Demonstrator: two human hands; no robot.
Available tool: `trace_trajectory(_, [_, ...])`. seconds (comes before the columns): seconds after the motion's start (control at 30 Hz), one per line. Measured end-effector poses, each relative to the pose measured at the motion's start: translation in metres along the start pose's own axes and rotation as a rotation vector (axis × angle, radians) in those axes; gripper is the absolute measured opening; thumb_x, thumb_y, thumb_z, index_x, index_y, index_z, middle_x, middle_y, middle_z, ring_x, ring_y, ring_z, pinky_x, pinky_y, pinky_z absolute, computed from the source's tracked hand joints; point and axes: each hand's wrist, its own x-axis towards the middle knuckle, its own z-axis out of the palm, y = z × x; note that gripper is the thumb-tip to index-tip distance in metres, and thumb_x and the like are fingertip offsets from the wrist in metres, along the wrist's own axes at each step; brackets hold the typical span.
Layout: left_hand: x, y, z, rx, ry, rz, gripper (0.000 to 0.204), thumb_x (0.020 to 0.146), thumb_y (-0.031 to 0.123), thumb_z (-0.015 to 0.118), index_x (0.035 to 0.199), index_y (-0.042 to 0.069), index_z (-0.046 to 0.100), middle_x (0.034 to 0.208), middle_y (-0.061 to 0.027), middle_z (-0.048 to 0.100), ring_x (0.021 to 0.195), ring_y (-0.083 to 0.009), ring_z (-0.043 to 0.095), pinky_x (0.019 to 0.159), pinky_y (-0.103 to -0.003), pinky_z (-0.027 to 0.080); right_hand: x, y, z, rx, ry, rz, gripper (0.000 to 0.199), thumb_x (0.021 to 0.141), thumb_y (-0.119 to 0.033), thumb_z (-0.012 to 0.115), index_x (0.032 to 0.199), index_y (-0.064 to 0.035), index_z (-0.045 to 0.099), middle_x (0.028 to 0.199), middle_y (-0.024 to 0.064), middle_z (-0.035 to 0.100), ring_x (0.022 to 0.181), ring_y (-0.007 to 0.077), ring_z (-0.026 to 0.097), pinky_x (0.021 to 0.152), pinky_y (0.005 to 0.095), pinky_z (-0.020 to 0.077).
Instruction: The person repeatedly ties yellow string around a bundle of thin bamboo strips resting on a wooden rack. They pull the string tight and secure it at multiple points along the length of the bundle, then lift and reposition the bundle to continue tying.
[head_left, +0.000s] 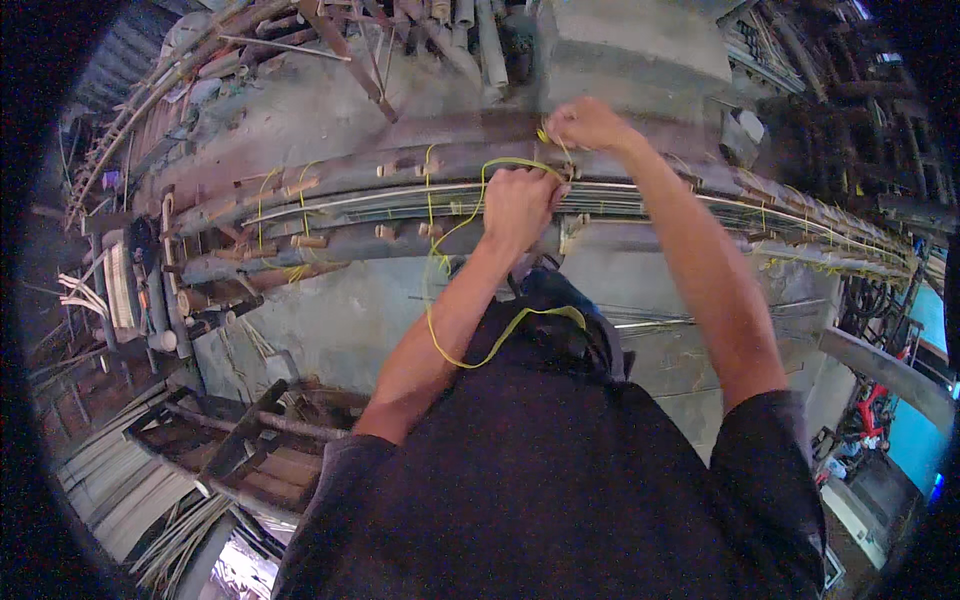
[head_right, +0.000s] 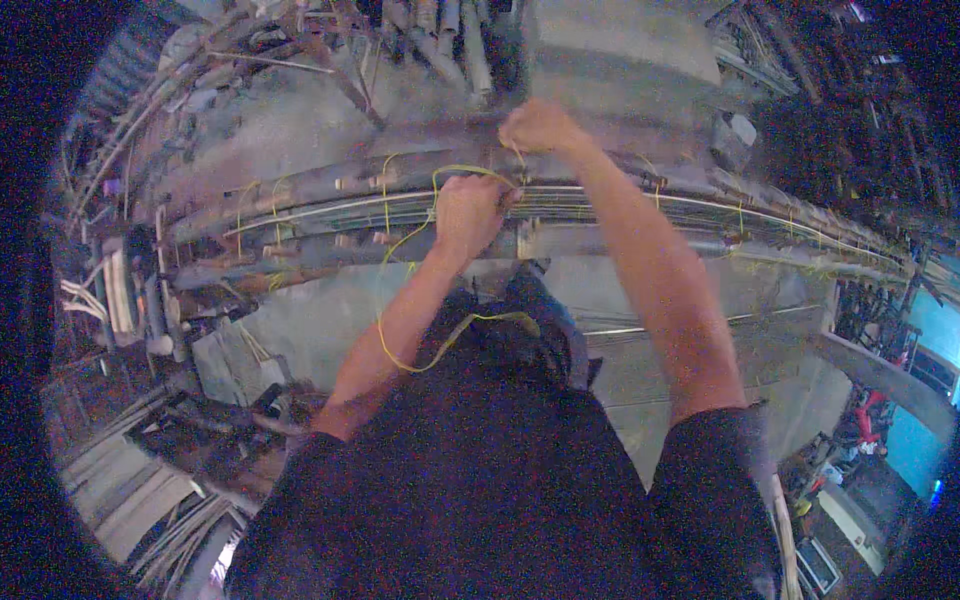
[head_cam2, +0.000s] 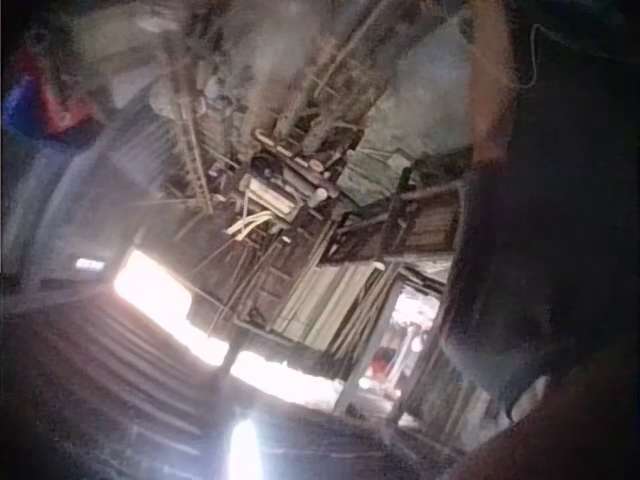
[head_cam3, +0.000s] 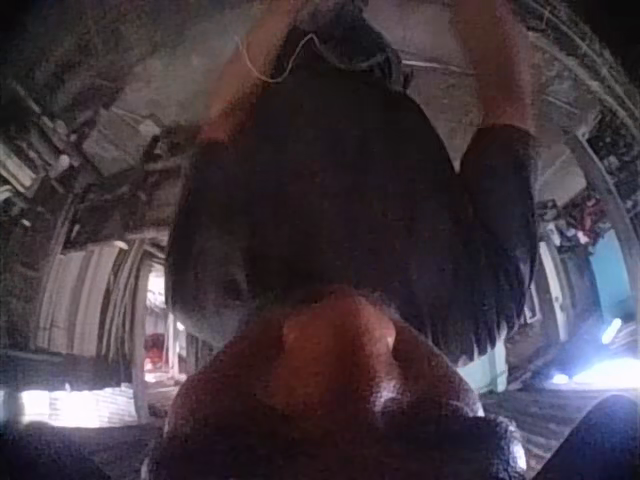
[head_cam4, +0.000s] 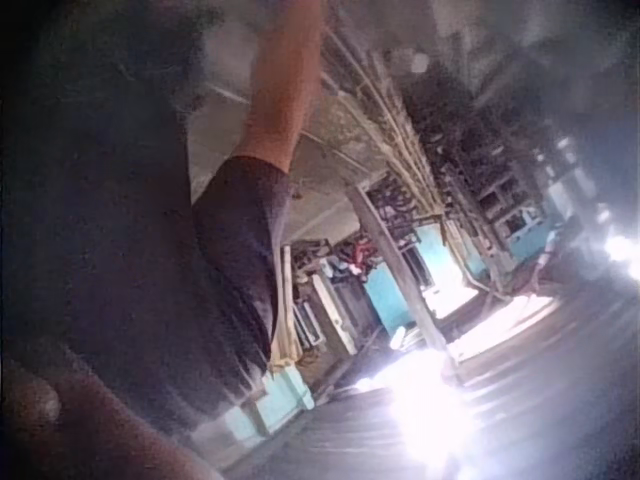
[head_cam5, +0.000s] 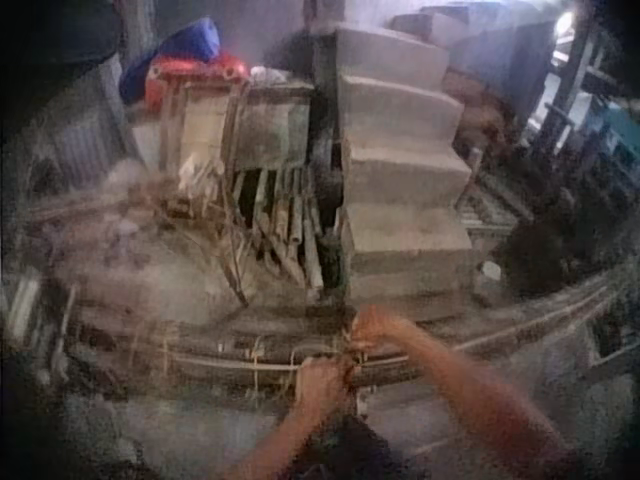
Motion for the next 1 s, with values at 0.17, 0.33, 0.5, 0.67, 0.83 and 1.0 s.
trace_trajectory(0.17, [-0.006,-0.001,-0.008,0.043,-0.025,-0.052,0.021,0.082,0.031,0.061,0.077,0.011,0.066,0.074,-0.0072,0.064,0.069,-0.0244,0.062,0.063,-0.038,0.044,-0.099,-0.06,0.007,0.374,0.236,-0.3,0.019,0.089,-0.02,0.052,0.078,-0.0047,0.054,0.07,0.0112,0.053,0.061,0.026,0.054,0.058,0.0394,0.0432])
trace_trajectory(0.33, [0.003,0.014,-0.028,-0.218,-0.069,-0.178,0.017,0.084,0.023,0.06,0.079,0.007,0.066,0.075,-0.0076,0.065,0.072,-0.0223,0.064,0.068,-0.036,0.047,-0.158,-0.046,0.132,0.069,-0.102,-0.409,0.026,0.086,-0.026,0.055,0.074,-0.0039,0.058,0.073,0.0134,0.061,0.07,0.0317,0.062,0.066,0.0424,0.0498])
trace_trajectory(0.5, [0.083,0.025,-0.069,-0.447,-0.246,-0.152,0.027,0.091,0.025,0.051,0.08,0.002,0.06,0.068,-0.0089,0.061,0.066,-0.0218,0.06,0.065,-0.035,0.046,-0.154,-0.064,0.123,0.215,-0.074,-0.299,0.023,0.086,-0.025,0.054,0.075,-0.0053,0.058,0.074,0.0122,0.062,0.071,0.0301,0.062,0.062,0.0404,0.0509])
trace_trajectory(0.67, [0.123,-0.041,0.033,-0.568,-0.394,-0.56,0.033,0.09,0.035,0.051,0.08,0.004,0.059,0.066,-0.0044,0.054,0.06,-0.0169,0.047,0.056,-0.035,0.039,-0.157,-0.058,0.127,0.068,-0.163,-0.229,0.015,0.081,-0.02,0.058,0.082,-0.005,0.059,0.079,0.0114,0.061,0.074,0.0297,0.062,0.064,0.0393,0.0512])
trace_trajectory(0.83, [0.172,-0.115,-0.081,-0.45,-0.187,-0.284,0.023,0.09,0.02,0.048,0.101,0.003,0.059,0.086,-0.0102,0.058,0.079,-0.025,0.055,0.069,-0.037,0.044,-0.217,-0.075,0.124,0.248,0.192,0.086,0.028,0.074,-0.005,0.063,0.102,-0.0034,0.059,0.101,0.0143,0.057,0.095,0.0323,0.059,0.081,0.0383,0.0496])
trace_trajectory(1.0, [0.128,-0.324,-0.105,0.164,-0.372,0.178,0.042,0.089,0.036,0.049,0.11,0.0,0.058,0.107,-0.0169,0.061,0.1,-0.0345,0.057,0.087,-0.042,0.044,-0.286,-0.111,0.152,0.506,0.063,0.553,0.035,0.081,-0.008,0.063,0.115,-0.0023,0.056,0.099,0.0092,0.06,0.092,0.0219,0.06,0.078,0.0332,0.0491])
